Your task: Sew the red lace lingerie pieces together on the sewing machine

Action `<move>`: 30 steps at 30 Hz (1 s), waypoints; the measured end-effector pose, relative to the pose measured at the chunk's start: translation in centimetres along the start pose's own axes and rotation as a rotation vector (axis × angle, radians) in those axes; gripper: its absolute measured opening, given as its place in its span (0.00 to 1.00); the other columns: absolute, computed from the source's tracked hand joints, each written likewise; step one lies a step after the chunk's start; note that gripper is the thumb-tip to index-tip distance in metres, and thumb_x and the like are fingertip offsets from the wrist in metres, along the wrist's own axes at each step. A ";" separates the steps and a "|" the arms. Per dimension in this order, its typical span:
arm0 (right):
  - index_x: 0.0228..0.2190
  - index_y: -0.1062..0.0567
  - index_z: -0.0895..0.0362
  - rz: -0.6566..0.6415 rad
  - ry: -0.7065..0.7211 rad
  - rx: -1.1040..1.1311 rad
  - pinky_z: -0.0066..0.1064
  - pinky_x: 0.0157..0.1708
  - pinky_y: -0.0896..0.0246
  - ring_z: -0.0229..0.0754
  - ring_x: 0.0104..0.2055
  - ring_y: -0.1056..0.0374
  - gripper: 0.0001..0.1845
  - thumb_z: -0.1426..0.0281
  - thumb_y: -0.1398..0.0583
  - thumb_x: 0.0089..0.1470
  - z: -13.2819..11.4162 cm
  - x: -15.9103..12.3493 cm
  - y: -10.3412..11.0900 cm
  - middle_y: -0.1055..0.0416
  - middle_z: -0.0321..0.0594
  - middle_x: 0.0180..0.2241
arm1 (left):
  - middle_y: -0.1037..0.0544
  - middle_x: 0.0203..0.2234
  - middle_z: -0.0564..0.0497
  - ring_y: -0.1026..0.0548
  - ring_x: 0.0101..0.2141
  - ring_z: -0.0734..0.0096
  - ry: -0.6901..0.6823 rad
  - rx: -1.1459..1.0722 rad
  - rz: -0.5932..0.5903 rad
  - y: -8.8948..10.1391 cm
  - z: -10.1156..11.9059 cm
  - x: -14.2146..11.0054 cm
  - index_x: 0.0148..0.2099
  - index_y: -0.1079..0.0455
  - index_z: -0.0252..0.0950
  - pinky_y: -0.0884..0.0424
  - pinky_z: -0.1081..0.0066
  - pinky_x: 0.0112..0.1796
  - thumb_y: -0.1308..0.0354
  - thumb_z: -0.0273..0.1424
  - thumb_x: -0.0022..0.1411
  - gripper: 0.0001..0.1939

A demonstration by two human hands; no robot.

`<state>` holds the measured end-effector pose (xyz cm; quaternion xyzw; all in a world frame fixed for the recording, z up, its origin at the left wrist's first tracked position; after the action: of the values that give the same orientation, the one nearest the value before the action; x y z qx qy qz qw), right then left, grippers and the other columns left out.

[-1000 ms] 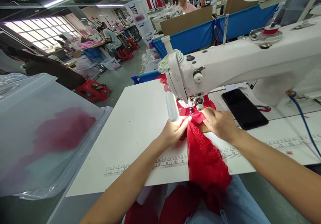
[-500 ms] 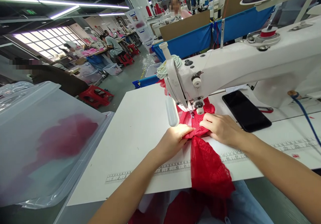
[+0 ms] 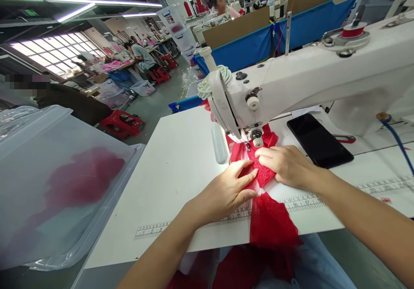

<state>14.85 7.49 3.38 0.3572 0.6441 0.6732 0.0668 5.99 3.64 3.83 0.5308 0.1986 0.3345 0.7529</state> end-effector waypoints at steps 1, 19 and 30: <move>0.34 0.26 0.55 0.000 0.008 0.015 0.29 0.27 0.46 0.39 0.35 0.28 0.23 0.86 0.47 0.37 -0.1 0.0 0.0 0.22 0.39 0.46 | 0.32 0.56 0.33 0.28 0.49 0.55 -0.001 0.026 0.011 0.1 0.0 0.0 0.52 0.27 0.30 0.26 0.57 0.48 0.62 0.48 0.73 0.31; 0.35 0.27 0.56 0.021 -0.047 -0.074 0.32 0.23 0.50 0.39 0.29 0.26 0.21 0.85 0.45 0.38 -0.2 -0.5 -0.7 0.20 0.41 0.45 | 0.24 0.42 0.35 0.31 0.36 0.59 -0.069 0.226 0.096 0.3 0.3 0.1 0.52 0.24 0.30 0.30 0.59 0.41 0.69 0.49 0.73 0.37; 0.33 0.27 0.56 0.014 -0.035 -0.075 0.32 0.22 0.52 0.38 0.27 0.28 0.20 0.84 0.46 0.37 -0.3 -0.3 -0.4 0.21 0.41 0.47 | 0.24 0.43 0.34 0.32 0.37 0.58 -0.053 0.201 0.095 0.2 -0.1 0.2 0.52 0.24 0.31 0.30 0.59 0.39 0.75 0.50 0.72 0.41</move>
<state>14.72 7.13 2.89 0.3707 0.6147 0.6908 0.0868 5.98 3.86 3.97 0.6211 0.1856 0.3341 0.6842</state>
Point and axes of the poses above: each hand's wrist, its own x-axis towards the middle knuckle, its own y-axis out of the back of the hand, z = x × y, the point moved 10 cm from there along x, towards the middle knuckle
